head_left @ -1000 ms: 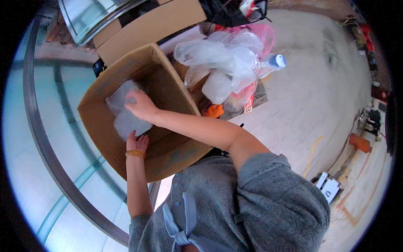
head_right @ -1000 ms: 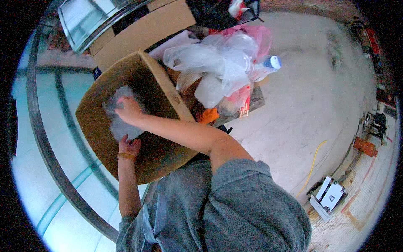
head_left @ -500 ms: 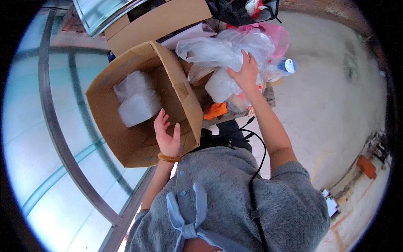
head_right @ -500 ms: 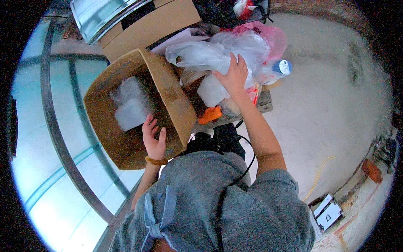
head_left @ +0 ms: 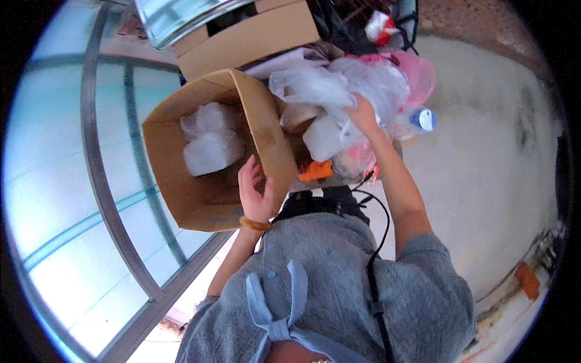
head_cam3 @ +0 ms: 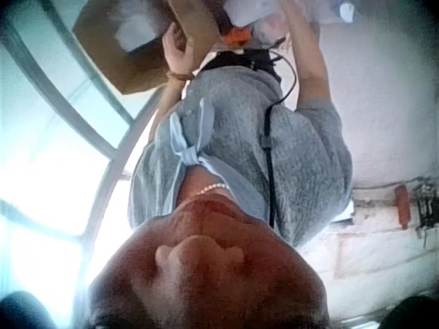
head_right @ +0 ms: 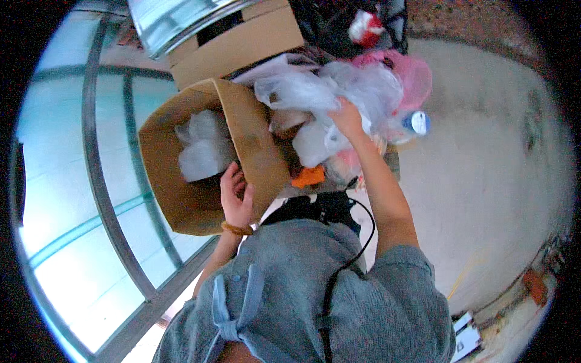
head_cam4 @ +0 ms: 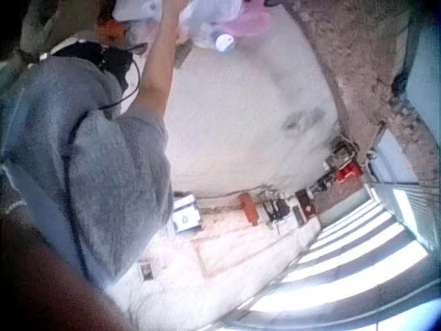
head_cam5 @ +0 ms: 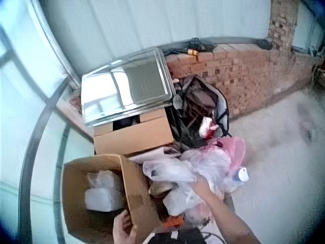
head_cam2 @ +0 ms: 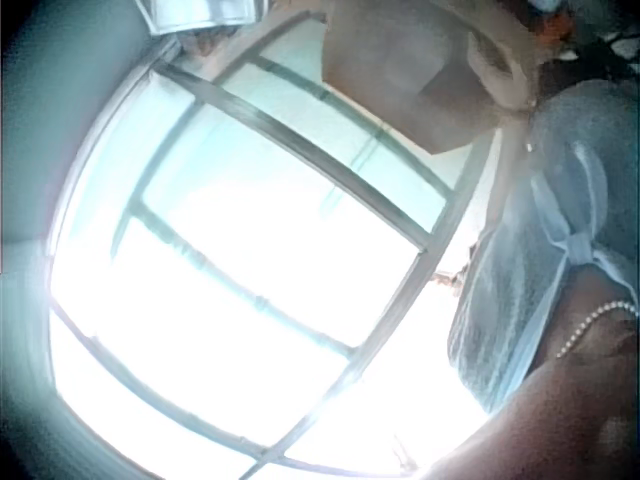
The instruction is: The person unpacks a cardboard box containing various items wrapped in plastic, including stacks of paper plates and paper cups. They remove the items, inspect them, and place them back into the box.
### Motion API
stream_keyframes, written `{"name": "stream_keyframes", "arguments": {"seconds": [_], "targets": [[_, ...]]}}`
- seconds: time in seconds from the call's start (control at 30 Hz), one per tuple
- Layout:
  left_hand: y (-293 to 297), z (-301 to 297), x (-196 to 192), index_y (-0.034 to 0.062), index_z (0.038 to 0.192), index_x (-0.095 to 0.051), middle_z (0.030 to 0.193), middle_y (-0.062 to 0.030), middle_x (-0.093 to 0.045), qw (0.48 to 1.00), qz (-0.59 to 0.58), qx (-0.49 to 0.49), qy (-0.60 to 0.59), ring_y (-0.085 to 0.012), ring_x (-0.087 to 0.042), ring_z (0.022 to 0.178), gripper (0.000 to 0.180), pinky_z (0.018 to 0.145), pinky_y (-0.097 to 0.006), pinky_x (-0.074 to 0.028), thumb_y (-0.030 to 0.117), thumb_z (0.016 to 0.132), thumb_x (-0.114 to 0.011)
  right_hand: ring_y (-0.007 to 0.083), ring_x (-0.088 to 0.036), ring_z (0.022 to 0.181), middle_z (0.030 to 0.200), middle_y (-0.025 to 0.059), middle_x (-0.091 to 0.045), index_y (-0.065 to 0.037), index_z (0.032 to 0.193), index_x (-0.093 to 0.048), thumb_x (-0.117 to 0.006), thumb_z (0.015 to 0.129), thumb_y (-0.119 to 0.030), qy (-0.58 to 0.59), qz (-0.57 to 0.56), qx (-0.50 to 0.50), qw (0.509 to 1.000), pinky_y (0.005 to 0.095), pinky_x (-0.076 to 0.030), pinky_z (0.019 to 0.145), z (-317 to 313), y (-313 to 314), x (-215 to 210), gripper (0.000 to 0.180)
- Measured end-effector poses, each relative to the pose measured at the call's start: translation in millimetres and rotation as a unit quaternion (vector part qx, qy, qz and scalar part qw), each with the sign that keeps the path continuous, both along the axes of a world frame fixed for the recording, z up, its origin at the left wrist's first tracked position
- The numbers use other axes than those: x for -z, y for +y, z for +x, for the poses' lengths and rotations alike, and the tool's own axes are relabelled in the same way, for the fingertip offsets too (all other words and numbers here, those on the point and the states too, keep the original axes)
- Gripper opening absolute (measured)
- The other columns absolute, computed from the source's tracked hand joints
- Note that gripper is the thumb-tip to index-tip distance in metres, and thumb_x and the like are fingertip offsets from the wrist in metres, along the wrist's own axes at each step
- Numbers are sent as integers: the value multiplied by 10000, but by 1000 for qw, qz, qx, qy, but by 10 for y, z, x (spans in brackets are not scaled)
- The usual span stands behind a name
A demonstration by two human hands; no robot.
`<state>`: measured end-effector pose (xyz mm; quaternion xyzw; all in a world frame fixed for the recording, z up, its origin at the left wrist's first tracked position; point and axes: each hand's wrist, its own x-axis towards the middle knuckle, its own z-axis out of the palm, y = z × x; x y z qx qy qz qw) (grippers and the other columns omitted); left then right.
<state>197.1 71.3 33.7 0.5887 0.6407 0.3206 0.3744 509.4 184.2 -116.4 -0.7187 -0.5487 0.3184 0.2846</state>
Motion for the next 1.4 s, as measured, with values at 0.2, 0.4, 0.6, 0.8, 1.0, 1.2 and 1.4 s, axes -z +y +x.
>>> {"name": "stream_keyframes", "arguments": {"seconds": [0.2,0.4,0.6,0.8,1.0,1.2,1.4], "targets": [[-160,-273,-156,37,1290,-417,1081,-97,-524,998,-17,-50,-45,-155,-587,868,471,732,-262,-496,1,841,-551,310,-513,1096,1199,145,-528,-51,1260,-457,-722,727,-331,59,69,-12,996,376,-405,933,-260,-271,-166,658],[-377,-529,-268,41,1114,-575,691,36,-479,991,-73,-48,-102,-38,-431,572,250,523,-209,-415,40,864,-559,183,-585,873,940,99,-612,-14,985,-587,-624,822,-150,137,96,123,978,298,-466,769,1,-1185,-749,216],[-777,-400,-330,19,872,-646,645,-19,-562,994,-6,99,-43,-58,-473,571,129,538,-222,-416,141,832,-644,123,-550,590,637,66,-588,-3,776,-592,-570,862,-145,16,16,235,972,281,-437,557,187,-2961,-1385,167],[-915,163,-441,-23,723,-646,613,-24,-592,964,-56,236,-110,-89,-516,572,368,542,-259,-427,236,929,-486,256,-531,531,536,143,-528,-20,631,-591,-522,868,-286,-11,-72,460,885,373,-405,535,283,-4689,-1740,363],[-1053,1175,-505,-7,904,-631,655,-21,-582,931,-31,344,-119,-86,-522,597,252,553,-240,-430,192,926,-479,205,-562,537,560,110,-564,-32,725,-621,-542,814,-169,-17,2,660,751,350,-445,541,637,-5639,-1211,182],[-1422,2754,-105,31,1043,-604,689,1,-548,897,-51,409,-161,-61,-486,590,235,553,-207,-409,4,828,-511,181,-586,568,626,107,-610,-33,831,-628,-565,763,-100,-45,4,678,734,327,-462,523,1612,-6557,-780,115],[-1417,4600,120,40,897,-589,587,28,-502,889,-121,424,-119,-50,-448,493,95,462,-215,-382,72,814,-621,157,-591,617,717,86,-623,-9,933,-624,-605,755,-102,90,51,719,688,278,-491,574,3332,-6644,-1075,201]]}}
